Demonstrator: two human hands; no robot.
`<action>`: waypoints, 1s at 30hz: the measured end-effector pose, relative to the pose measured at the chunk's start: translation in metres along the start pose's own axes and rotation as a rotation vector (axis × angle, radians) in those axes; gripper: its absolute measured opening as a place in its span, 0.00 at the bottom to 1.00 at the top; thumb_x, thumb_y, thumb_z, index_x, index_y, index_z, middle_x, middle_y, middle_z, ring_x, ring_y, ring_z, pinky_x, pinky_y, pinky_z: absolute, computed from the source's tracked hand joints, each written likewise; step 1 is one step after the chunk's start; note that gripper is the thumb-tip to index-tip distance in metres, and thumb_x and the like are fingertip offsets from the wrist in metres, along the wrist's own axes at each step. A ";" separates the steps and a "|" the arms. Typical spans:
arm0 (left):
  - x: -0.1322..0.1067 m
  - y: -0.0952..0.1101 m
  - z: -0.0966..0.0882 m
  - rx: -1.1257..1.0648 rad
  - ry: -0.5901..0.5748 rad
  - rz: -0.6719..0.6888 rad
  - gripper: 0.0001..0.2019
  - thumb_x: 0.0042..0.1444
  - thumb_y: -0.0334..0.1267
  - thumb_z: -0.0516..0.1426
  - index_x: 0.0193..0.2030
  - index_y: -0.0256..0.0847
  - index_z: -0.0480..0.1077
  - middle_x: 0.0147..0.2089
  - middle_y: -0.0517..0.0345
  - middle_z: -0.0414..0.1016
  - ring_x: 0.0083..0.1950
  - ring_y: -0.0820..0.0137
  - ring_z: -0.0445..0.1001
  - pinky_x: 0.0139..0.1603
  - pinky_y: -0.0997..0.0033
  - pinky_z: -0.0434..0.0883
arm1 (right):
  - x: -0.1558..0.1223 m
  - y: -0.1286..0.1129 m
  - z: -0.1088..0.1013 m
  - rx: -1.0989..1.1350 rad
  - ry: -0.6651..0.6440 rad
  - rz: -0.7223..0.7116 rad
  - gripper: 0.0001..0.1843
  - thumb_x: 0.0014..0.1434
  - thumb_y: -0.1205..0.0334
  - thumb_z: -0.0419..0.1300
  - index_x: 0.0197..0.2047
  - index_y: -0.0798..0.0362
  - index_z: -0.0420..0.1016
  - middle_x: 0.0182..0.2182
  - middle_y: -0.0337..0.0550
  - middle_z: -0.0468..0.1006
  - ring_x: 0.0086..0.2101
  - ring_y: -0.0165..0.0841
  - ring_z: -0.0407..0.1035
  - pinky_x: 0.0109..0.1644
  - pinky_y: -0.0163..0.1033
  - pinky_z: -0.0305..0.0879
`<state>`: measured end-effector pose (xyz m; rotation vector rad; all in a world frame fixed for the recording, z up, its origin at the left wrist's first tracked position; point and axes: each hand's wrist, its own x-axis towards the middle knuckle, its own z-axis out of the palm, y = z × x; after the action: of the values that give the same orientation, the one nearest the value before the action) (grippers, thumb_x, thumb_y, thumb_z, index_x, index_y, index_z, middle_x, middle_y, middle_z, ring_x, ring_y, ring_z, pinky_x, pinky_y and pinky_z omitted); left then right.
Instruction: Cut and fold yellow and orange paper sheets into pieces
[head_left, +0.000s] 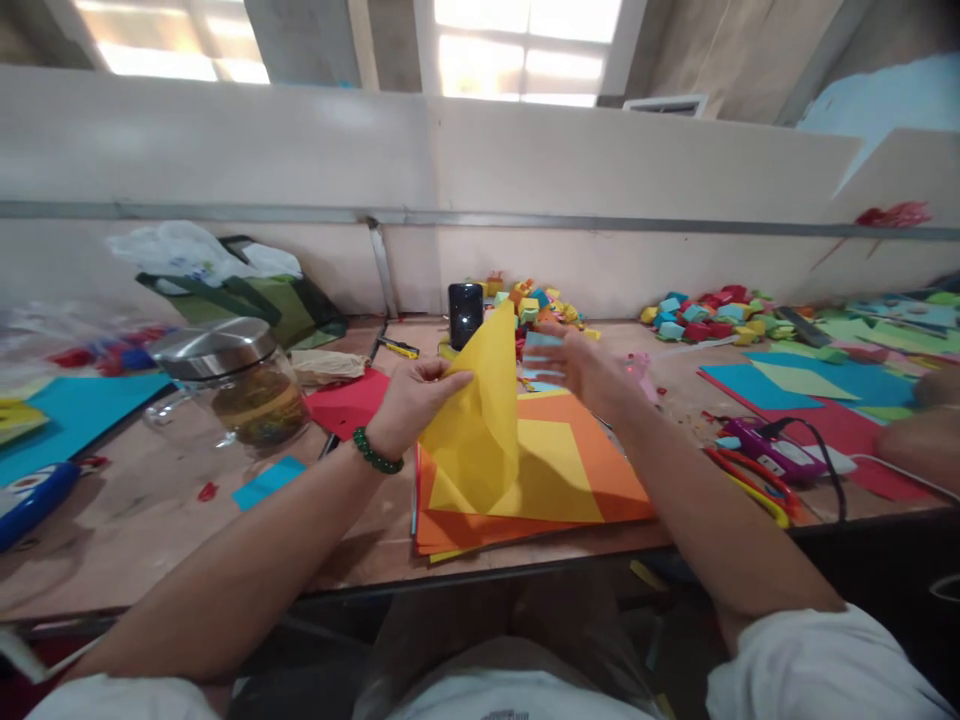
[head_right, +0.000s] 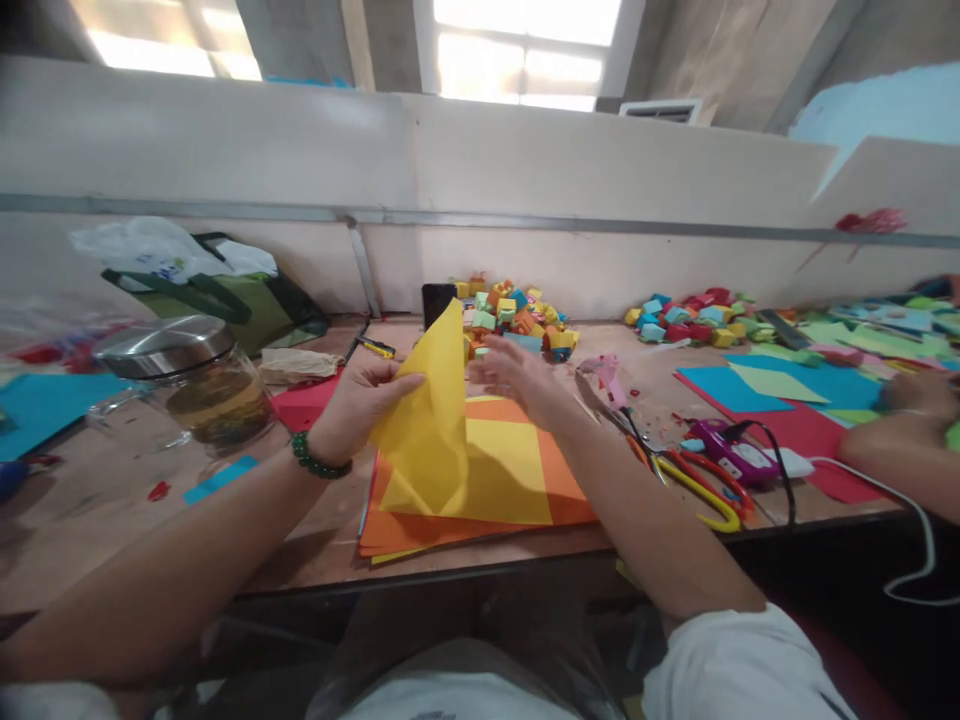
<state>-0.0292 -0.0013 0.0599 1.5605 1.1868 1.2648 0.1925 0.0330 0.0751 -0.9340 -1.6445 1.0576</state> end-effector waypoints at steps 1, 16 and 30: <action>-0.001 -0.002 0.003 -0.050 0.022 -0.014 0.20 0.42 0.54 0.65 0.23 0.38 0.69 0.23 0.61 0.71 0.25 0.71 0.69 0.25 0.73 0.65 | 0.000 0.003 0.007 0.094 -0.065 0.078 0.30 0.46 0.36 0.64 0.45 0.47 0.73 0.36 0.44 0.81 0.39 0.39 0.76 0.41 0.43 0.72; -0.010 -0.016 0.017 -0.434 -0.204 -0.362 0.20 0.29 0.43 0.74 0.30 0.36 0.79 0.32 0.54 0.81 0.32 0.67 0.78 0.36 0.69 0.73 | -0.015 0.028 0.028 0.352 0.051 0.211 0.32 0.30 0.61 0.76 0.40 0.51 0.71 0.33 0.39 0.82 0.33 0.38 0.77 0.42 0.46 0.74; -0.012 -0.021 0.015 -0.476 -0.254 -0.395 0.20 0.32 0.39 0.72 0.36 0.36 0.79 0.37 0.50 0.83 0.38 0.62 0.80 0.46 0.62 0.75 | -0.023 0.027 0.028 0.236 0.069 0.111 0.33 0.36 0.56 0.76 0.44 0.49 0.68 0.33 0.41 0.82 0.34 0.41 0.78 0.39 0.47 0.76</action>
<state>-0.0187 -0.0076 0.0339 1.0377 0.8920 0.9628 0.1745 0.0147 0.0377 -0.9019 -1.3896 1.2506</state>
